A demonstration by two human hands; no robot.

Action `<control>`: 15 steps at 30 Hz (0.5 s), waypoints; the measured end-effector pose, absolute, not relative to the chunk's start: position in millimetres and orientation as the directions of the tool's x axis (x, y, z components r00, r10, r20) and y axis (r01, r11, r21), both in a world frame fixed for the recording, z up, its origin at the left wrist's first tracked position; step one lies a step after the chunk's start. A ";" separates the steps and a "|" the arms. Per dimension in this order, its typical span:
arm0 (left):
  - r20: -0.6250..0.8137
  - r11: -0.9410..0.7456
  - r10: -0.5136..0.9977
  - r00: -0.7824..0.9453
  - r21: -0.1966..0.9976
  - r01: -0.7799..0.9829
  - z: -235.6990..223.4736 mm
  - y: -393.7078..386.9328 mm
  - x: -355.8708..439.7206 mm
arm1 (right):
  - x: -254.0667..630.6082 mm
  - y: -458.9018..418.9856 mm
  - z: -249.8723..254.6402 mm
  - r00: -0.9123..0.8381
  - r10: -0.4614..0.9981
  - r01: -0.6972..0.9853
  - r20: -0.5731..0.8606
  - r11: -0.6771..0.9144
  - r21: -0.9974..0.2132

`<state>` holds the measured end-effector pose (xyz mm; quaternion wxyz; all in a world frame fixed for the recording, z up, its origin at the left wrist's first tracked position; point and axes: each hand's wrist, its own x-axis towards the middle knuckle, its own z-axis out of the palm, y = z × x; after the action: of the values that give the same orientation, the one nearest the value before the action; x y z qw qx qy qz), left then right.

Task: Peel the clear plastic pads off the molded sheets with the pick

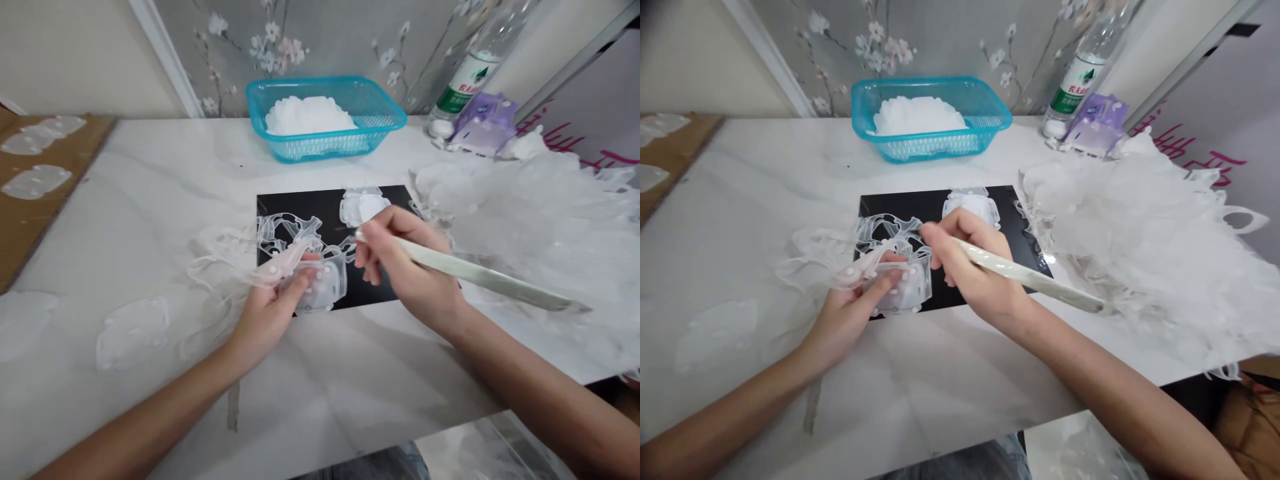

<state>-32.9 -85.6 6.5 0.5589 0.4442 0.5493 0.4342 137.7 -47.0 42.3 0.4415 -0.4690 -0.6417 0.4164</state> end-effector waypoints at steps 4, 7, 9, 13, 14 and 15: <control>-0.199 0.197 0.980 0.030 0.979 0.061 7.3 -85.8 -31.3 | 138.5 -47.0 48.3 -0.224 0.949 0.358 0.224 0.294 -0.886; -0.188 0.186 0.982 0.029 0.980 0.064 6.7 -85.4 -31.3 | 141.5 -43.8 51.1 -0.253 0.945 0.357 0.206 0.289 -0.888; -0.172 0.170 0.985 0.023 0.983 0.067 5.9 -85.0 -31.4 | 143.7 -41.7 51.5 -0.295 0.939 0.347 0.177 0.278 -0.896; -0.148 0.145 0.988 0.033 0.987 0.072 6.2 -85.0 -31.3 | 145.0 -41.0 49.7 -0.361 0.922 0.335 0.142 0.270 -0.903; -0.145 0.142 0.989 0.034 0.987 0.072 6.6 -85.2 -31.1 | 144.6 -41.4 49.3 -0.372 0.920 0.339 0.126 0.261 -0.904; -0.142 0.139 0.989 0.035 0.988 0.073 7.0 -85.4 -30.9 | 144.2 -41.9 49.1 -0.379 0.919 0.345 0.109 0.250 -0.905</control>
<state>-30.9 -85.4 7.0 0.5261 0.4907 0.5412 0.4354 144.2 -41.9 49.1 0.3387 -0.4422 -0.7142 0.4238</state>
